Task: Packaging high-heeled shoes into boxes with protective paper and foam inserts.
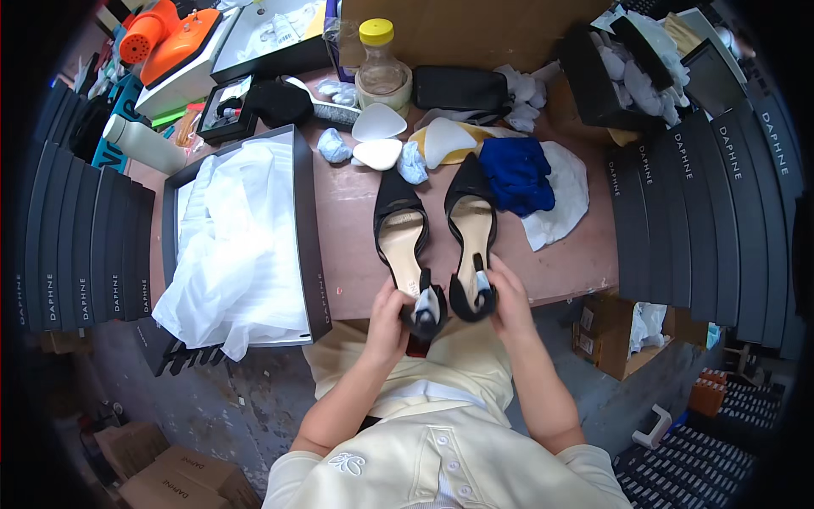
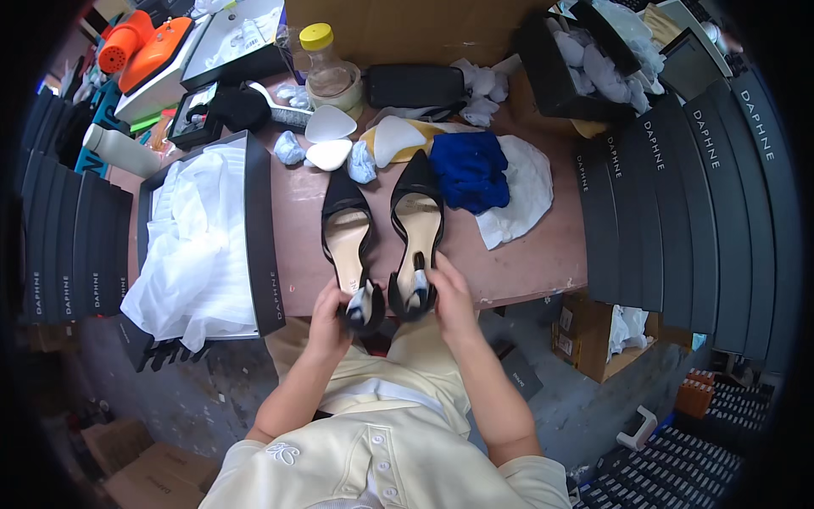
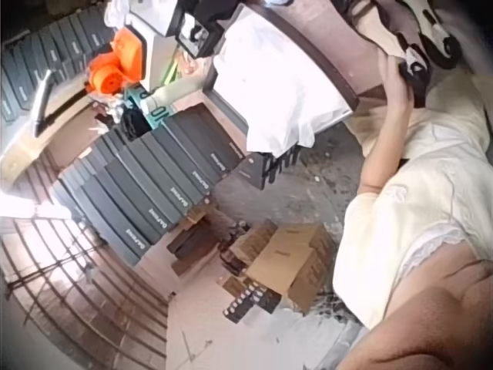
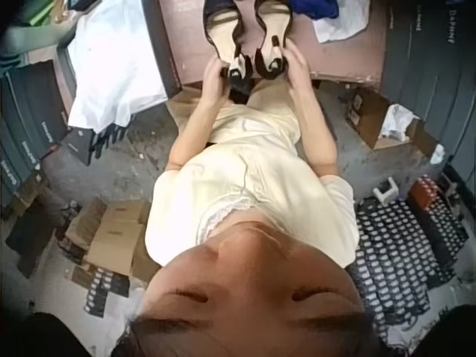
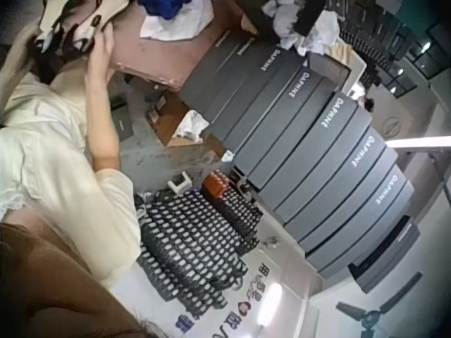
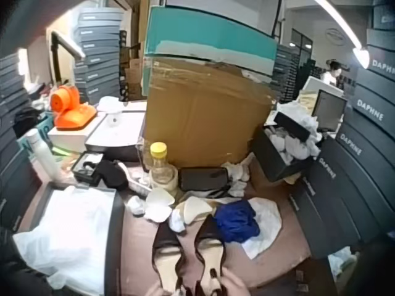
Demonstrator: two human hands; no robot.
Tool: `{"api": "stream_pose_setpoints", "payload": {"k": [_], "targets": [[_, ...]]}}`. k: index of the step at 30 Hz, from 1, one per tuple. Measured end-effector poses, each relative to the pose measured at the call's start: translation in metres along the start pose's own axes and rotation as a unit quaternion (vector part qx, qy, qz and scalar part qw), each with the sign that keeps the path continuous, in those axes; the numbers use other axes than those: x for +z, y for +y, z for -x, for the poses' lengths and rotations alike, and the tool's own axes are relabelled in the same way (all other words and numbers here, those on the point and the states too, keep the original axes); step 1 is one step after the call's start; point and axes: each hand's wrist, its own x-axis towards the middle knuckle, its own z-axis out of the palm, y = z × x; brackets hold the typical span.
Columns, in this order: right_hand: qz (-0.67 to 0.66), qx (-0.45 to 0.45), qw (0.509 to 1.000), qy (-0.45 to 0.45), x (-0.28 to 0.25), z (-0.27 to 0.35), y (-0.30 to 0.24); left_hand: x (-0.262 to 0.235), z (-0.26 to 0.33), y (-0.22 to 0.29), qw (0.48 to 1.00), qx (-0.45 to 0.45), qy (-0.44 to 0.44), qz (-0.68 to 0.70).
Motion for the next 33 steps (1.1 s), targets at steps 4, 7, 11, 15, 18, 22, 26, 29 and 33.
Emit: {"api": "stream_pose_setpoints", "payload": {"k": [4,7,11,15,18,22,26,29,33], "targets": [[0.044,-0.143,0.988,-0.049,0.015,0.058,0.008,0.007,0.042,-0.002,0.986,0.133,-0.094,-0.024],[0.067,-0.174,0.98,-0.067,0.021,0.084,0.002,0.008,0.057,-0.006,0.976,0.144,-0.166,-0.009],[0.048,-0.177,0.98,-0.073,0.03,0.094,-0.009,0.024,0.067,-0.002,0.973,0.181,-0.144,0.014],[0.036,-0.184,0.978,-0.092,0.03,0.094,-0.01,0.022,0.068,-0.002,0.959,0.215,-0.186,-0.006],[0.042,-0.17,0.979,-0.104,0.029,0.094,-0.006,0.021,0.069,-0.002,0.966,0.205,-0.151,-0.036],[0.088,-0.127,0.981,-0.12,0.026,0.092,-0.012,0.021,0.075,-0.003,0.983,0.153,-0.095,-0.043],[0.0,-0.067,0.99,-0.125,0.024,0.092,-0.008,0.02,0.077,-0.005,0.984,0.138,-0.095,-0.061],[-0.067,0.001,0.986,-0.15,0.011,0.086,-0.004,0.017,0.079,0.0,0.987,0.111,-0.103,-0.052],[-0.167,0.055,0.975,-0.135,0.002,0.081,-0.003,0.01,0.068,0.021,0.986,0.034,-0.161,0.012]]}}
